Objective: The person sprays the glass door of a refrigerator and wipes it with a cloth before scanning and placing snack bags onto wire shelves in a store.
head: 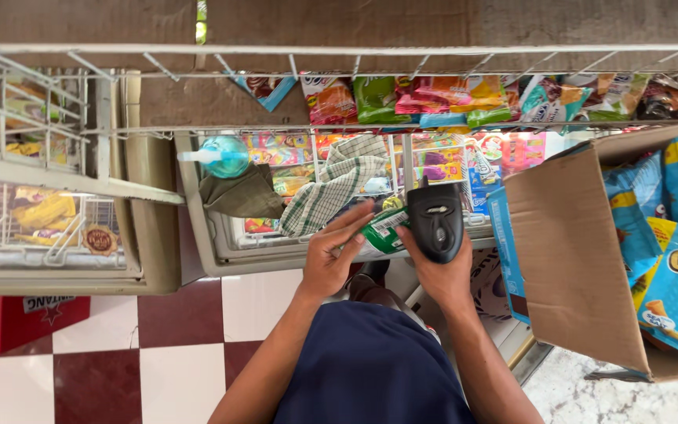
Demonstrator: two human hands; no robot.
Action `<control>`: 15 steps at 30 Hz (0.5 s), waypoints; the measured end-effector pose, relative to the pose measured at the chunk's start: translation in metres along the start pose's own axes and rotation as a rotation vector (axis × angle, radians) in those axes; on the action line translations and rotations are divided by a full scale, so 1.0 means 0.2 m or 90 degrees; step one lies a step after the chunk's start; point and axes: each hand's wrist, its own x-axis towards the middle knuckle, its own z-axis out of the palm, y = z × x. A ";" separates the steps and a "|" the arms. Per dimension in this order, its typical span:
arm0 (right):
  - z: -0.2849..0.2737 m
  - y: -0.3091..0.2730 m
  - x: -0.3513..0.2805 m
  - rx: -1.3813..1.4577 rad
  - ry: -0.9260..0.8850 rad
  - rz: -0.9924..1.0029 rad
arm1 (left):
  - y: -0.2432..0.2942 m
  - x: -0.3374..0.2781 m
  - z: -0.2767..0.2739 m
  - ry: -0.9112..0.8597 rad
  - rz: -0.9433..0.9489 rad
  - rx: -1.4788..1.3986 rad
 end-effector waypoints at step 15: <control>0.03 0.01 0.12 -0.066 -0.076 -0.141 | -0.12 -0.05 -0.05 0.089 -0.118 -0.110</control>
